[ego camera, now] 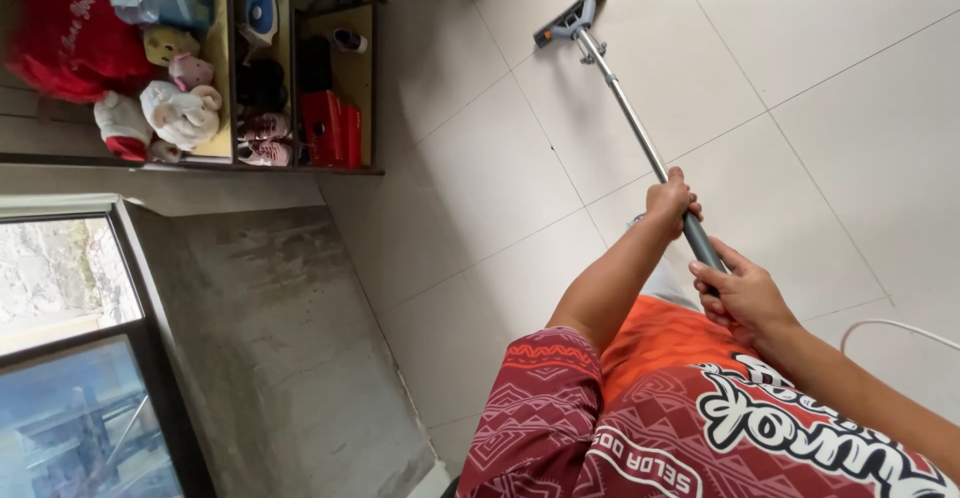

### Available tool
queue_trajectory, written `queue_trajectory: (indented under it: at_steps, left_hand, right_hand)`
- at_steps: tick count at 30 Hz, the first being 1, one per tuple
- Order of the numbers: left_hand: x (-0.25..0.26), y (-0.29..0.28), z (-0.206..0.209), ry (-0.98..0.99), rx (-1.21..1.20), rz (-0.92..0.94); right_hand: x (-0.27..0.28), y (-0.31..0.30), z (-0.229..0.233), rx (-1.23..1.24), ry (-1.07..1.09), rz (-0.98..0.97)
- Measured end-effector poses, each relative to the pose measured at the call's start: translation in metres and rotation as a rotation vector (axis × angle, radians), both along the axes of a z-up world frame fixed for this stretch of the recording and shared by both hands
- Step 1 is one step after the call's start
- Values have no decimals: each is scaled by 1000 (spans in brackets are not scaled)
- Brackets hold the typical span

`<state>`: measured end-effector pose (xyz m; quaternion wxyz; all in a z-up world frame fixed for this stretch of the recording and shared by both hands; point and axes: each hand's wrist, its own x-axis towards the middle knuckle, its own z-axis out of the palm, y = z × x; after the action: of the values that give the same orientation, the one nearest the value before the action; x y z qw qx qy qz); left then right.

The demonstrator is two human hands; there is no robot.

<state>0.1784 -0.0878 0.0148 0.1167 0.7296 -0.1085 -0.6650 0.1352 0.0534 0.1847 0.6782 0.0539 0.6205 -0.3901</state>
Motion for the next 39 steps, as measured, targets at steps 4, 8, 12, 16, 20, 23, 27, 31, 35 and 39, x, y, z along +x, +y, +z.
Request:
queue_trajectory:
  at_steps: [4, 8, 12, 16, 20, 23, 27, 31, 35, 39]
  left_hand:
    - [25, -61, -84, 58, -240, -17]
    - [58, -87, -113, 44, -264, -38]
    - [83, -81, -69, 58, -284, 43]
    - [109, -44, -44, 64, -287, 107]
    - [120, 17, -54, 73, -283, 180]
    - [115, 68, -42, 89, -288, 219]
    - [103, 145, -27, 91, -279, 271]
    - [96, 227, -28, 64, -268, 374]
    - [96, 271, -38, 97, -237, 413]
    - [104, 285, -20, 78, -189, 409]
  right_hand:
    - [33, -54, -57, -127, 59, -7]
    - [65, -87, -43, -126, 63, 37]
    - [86, -76, -48, -130, 23, 50]
    - [105, -47, -33, -129, 11, 131]
    - [109, 5, -15, -78, 20, 210]
    - [101, 49, 15, -66, 44, 257]
    - [83, 122, 33, -45, 49, 267]
    - [65, 206, 12, -85, 24, 264]
    - [62, 252, 16, -117, -3, 240]
    - [66, 270, 9, -139, -26, 212]
